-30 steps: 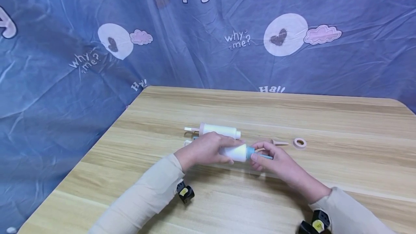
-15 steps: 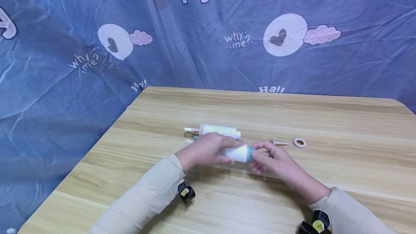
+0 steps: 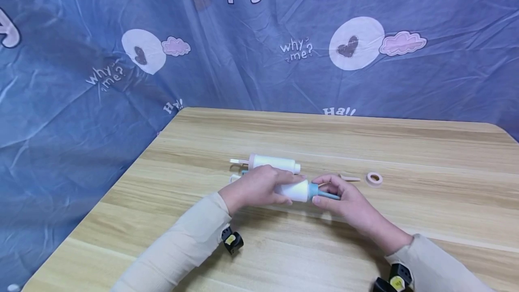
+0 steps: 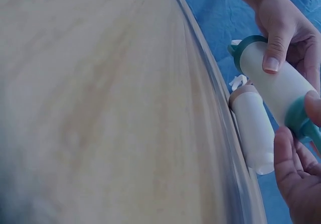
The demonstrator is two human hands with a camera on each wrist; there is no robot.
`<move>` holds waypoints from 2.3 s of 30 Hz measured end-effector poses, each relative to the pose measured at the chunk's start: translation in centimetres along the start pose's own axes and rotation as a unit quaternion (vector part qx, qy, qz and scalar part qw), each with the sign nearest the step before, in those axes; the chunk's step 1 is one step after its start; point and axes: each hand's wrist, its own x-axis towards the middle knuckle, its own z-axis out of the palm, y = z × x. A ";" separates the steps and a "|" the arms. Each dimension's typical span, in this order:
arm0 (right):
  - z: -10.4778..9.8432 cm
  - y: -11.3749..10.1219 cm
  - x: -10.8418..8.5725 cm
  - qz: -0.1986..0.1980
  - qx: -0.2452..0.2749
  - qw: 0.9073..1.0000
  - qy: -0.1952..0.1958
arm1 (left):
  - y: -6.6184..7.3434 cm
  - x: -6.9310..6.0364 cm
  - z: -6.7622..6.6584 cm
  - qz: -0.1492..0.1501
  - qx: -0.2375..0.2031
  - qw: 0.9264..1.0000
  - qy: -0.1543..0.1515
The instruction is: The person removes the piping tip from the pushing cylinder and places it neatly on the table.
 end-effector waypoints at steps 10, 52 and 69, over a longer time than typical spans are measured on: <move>0.5 -0.1 0.0 -0.019 -0.015 0.998 0.057 | -0.2 0.0 -0.1 0.001 -0.010 1.000 0.014; 0.3 -0.2 0.0 -0.026 -0.012 0.996 0.084 | -2.7 -1.0 1.5 -0.070 -0.054 0.996 0.015; 0.3 -0.1 -0.1 -0.022 -0.008 0.996 0.087 | -2.9 -0.9 1.8 -0.071 -0.020 0.997 -0.008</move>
